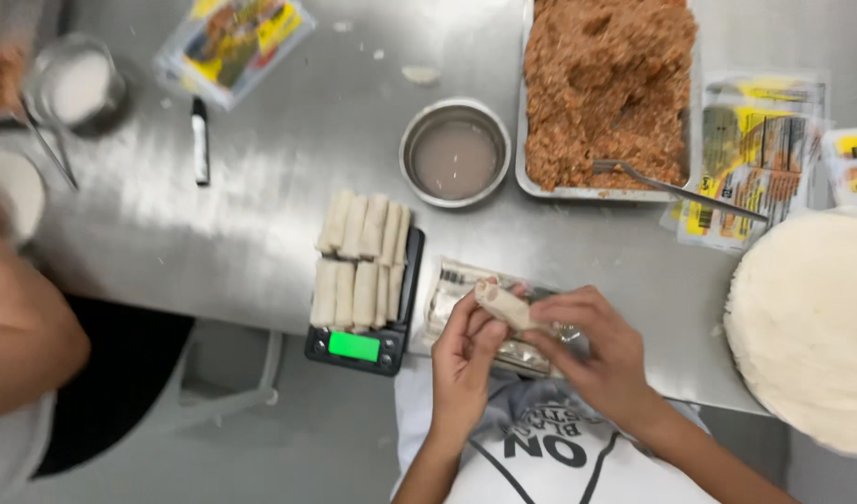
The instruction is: The person places pre-made spring rolls into clear plastic bags on a digital scale, seals the bags, and stacks them on the counter. The person handles spring rolls, plastic bags, and a digital scale.
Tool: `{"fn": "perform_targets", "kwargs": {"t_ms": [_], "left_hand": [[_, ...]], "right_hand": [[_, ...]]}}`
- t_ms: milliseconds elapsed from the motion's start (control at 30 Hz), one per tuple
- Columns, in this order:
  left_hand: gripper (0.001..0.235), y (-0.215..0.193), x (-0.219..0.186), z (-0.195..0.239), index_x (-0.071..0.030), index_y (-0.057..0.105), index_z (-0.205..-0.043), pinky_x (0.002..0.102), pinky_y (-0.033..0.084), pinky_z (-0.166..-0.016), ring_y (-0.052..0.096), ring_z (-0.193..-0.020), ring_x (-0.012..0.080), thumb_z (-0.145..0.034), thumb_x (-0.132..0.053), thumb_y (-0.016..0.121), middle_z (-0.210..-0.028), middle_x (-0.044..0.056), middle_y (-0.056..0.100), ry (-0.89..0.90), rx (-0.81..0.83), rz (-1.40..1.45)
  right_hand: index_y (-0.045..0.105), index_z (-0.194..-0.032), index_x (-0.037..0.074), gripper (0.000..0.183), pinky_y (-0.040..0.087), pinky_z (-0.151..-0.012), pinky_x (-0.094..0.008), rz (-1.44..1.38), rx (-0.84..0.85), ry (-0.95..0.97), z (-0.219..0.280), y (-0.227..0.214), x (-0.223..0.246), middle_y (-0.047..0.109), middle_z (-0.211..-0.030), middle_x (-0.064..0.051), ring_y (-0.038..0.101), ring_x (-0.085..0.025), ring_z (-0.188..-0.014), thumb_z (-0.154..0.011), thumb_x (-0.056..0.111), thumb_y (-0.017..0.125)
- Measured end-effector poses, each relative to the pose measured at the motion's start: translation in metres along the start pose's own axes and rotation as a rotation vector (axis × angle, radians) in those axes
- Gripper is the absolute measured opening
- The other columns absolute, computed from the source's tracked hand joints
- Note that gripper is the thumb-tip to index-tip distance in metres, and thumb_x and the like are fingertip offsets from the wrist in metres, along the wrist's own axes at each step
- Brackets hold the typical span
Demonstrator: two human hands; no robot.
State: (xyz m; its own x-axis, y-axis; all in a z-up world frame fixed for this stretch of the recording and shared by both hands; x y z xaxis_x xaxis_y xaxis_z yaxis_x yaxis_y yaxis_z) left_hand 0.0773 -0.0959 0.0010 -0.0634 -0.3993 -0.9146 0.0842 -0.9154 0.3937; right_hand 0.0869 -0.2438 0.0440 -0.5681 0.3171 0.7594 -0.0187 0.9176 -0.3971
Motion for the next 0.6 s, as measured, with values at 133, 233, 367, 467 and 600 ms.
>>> {"fn": "perform_targets", "kwargs": {"t_ms": [133,233,367,467,600], "left_hand": [[0.041,0.003,0.018,0.011,0.001,0.053,-0.142,0.035,0.057,-0.098,0.066,-0.119,0.0215,-0.103,-0.008,0.055,-0.130,0.017,0.070,-0.052,-0.008,-0.117],[0.042,0.012,0.010,0.015,0.002,0.048,-0.145,0.043,0.059,-0.093,0.067,-0.115,0.0266,-0.104,-0.004,0.051,-0.126,0.020,0.071,-0.068,-0.021,-0.222],[0.040,0.011,0.009,0.020,-0.010,0.046,-0.144,0.030,0.055,-0.087,0.073,-0.106,0.0189,-0.108,-0.025,0.039,-0.116,0.006,0.074,-0.118,0.089,-0.464],[0.032,0.000,0.026,0.022,-0.001,0.061,-0.129,0.035,0.065,-0.096,0.074,-0.110,0.0265,-0.097,-0.001,0.063,-0.118,0.017,0.074,-0.085,0.019,-0.191],[0.079,-0.018,0.027,0.014,-0.010,0.047,-0.140,0.037,0.066,-0.093,0.072,-0.113,0.0269,-0.072,-0.009,0.086,-0.127,0.016,0.068,-0.200,0.124,-0.212]], "right_hand": [[0.070,-0.122,0.005,0.030,0.063,-0.088,-0.039,0.028,0.059,0.058,0.004,-0.001,0.003,0.070,-0.121,-0.016,0.073,-0.032,-0.104,-0.092,0.001,0.068],[0.070,-0.125,-0.002,0.034,0.060,-0.088,-0.044,0.146,0.063,-0.089,0.010,0.008,0.012,0.067,-0.129,-0.024,0.071,-0.040,-0.105,-0.091,-0.006,0.065],[0.031,-0.159,0.009,0.074,0.046,-0.114,-0.045,0.284,0.323,-0.025,0.040,0.022,-0.017,0.038,-0.158,-0.020,0.050,-0.037,-0.138,-0.097,0.011,0.072],[0.053,-0.143,0.002,0.052,0.053,-0.107,-0.039,0.218,0.213,0.058,0.034,0.006,-0.019,0.055,-0.136,-0.016,0.059,-0.030,-0.125,-0.095,0.010,0.073],[0.054,-0.145,0.014,0.059,0.062,-0.094,-0.032,0.018,0.364,0.246,0.056,-0.012,-0.030,0.062,-0.132,-0.008,0.067,-0.023,-0.114,-0.090,0.024,0.073]]}}
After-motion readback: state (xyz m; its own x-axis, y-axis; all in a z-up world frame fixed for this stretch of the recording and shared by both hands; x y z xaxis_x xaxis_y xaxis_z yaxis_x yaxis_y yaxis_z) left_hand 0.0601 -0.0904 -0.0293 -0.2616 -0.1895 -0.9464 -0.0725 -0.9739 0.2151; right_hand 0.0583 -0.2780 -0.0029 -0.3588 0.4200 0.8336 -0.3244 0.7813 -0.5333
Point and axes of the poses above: each hand's wrist, its own z-axis away from the middle knuckle, its own y-axis out of the palm, x = y × z, the point moved 7 cm from there along -z, towards the middle knuckle
